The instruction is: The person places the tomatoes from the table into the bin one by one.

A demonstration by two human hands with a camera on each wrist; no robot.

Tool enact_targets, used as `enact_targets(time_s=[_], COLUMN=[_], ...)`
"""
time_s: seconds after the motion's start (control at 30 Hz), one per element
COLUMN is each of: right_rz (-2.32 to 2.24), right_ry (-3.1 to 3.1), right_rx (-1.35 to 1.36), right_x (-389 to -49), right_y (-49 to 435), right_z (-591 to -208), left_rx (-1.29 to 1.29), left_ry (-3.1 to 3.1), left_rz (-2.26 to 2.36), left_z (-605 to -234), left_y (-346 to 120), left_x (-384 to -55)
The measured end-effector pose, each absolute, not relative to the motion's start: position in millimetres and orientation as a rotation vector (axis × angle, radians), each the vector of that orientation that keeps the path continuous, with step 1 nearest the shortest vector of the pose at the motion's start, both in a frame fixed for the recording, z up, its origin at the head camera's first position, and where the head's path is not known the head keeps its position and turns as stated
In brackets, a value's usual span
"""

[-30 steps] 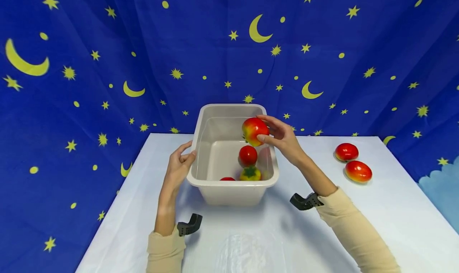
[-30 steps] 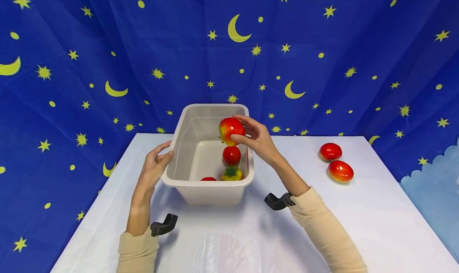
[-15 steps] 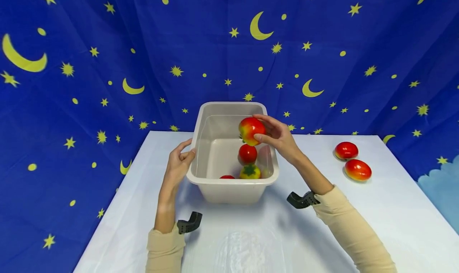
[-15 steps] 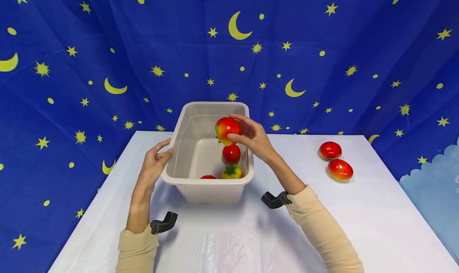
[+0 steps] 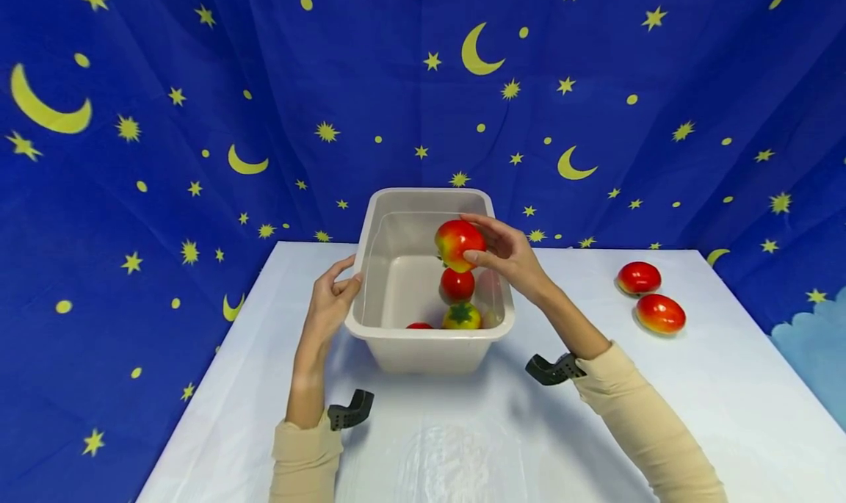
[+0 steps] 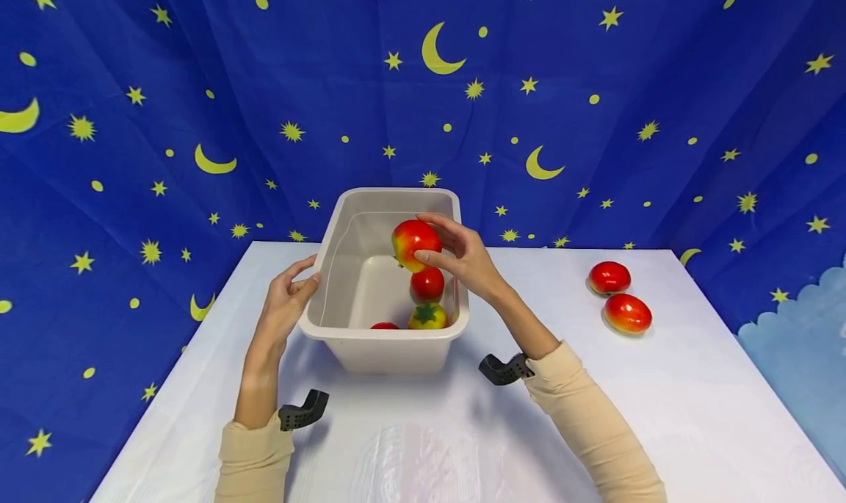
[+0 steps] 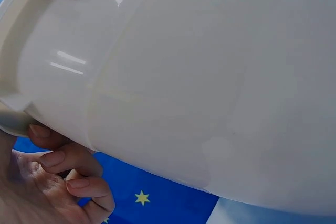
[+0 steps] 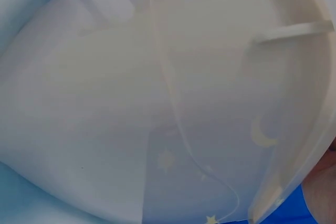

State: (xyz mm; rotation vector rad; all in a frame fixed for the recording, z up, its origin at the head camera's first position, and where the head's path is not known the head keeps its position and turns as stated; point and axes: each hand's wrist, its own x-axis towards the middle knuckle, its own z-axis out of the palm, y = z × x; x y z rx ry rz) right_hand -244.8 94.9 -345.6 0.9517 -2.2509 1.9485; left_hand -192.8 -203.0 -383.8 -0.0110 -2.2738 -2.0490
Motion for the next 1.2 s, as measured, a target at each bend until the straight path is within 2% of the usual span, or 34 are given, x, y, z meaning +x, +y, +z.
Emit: enact_targets(time_s=[0.33, 0.77, 1.2], right_rz=[1.815, 1.701, 1.654], right_ry=[-2.311, -2.314, -2.306], right_rx=[1.064, 1.041, 0.875], right_x=[-245, -244, -246], right_y=[98, 106, 136], right_z=[-355, -353, -346], left_rx=[0.033, 0.028, 0.025], left_ry=[-2.338, -2.36, -2.346], left_rz=[-2.008, -1.995, -2.008], left_z=[-386, -384, -383], left_y=[-203, -204, -203], left_x=[-193, -191, -190])
